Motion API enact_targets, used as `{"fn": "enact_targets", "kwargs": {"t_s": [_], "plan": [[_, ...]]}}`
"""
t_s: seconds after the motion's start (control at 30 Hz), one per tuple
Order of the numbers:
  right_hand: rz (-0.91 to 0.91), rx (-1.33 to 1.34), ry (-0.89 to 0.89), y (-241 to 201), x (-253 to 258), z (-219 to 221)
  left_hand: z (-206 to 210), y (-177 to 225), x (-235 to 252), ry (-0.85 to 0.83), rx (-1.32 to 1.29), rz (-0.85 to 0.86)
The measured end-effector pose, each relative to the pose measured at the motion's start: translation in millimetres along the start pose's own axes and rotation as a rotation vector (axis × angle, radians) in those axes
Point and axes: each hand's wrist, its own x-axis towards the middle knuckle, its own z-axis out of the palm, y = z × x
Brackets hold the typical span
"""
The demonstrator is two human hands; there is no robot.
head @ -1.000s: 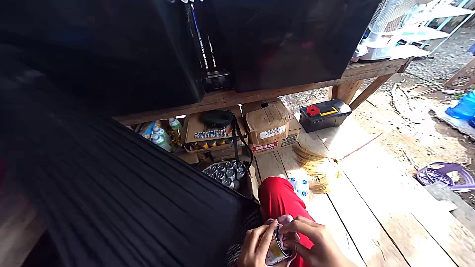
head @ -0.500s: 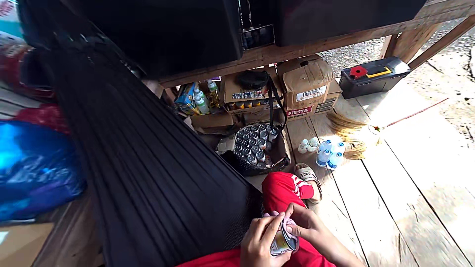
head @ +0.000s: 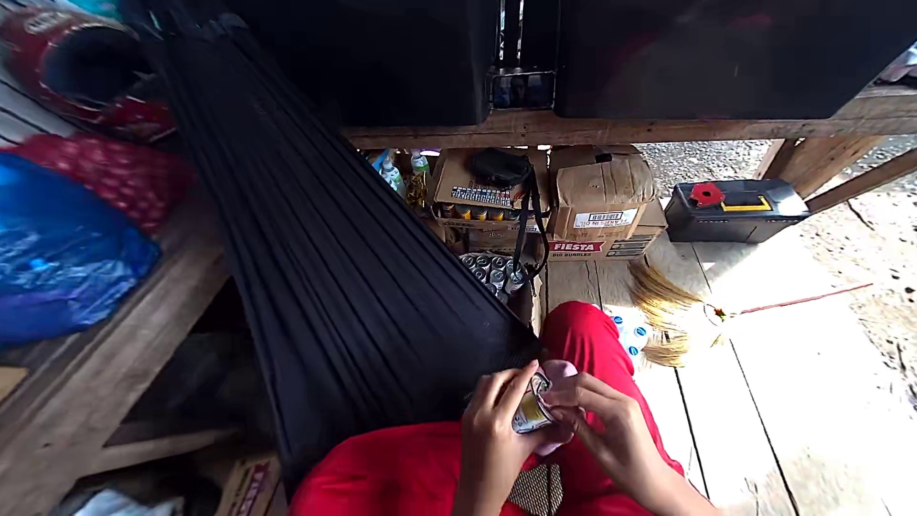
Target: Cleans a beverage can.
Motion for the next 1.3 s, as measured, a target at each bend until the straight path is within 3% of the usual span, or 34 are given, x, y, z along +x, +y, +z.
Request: {"fn": "enact_targets", "kwargs": {"t_s": [0.2, 0.37, 0.6, 0.83, 0.97, 1.13, 1.3], "plan": [[-0.078, -0.219, 0.017, 17, 45, -53, 41, 29, 35, 0.04, -0.01, -0.01], [-0.109, -0.093, -0.083, 6, 35, -58, 37, 24, 33, 0.074, -0.073, -0.027], [-0.293, -0.26, -0.128, -5, 27, 4, -14, -6, -3, 0.012, -0.008, -0.016], [-0.118, -0.282, -0.104, -39, 7, 108, -100, -43, -60, 0.053, 0.16, -0.022], [0.001, -0.359, -0.108, -71, -3, 144, -136, -56, -81, 0.041, 0.179, -0.002], [0.081, -0.404, -0.194, -88, -16, 148, -144, -64, -90, 0.032, 0.227, 0.042], [0.092, -0.005, -0.35, -72, -9, 98, -115, -57, -78, 0.007, 0.067, 0.044]]}}
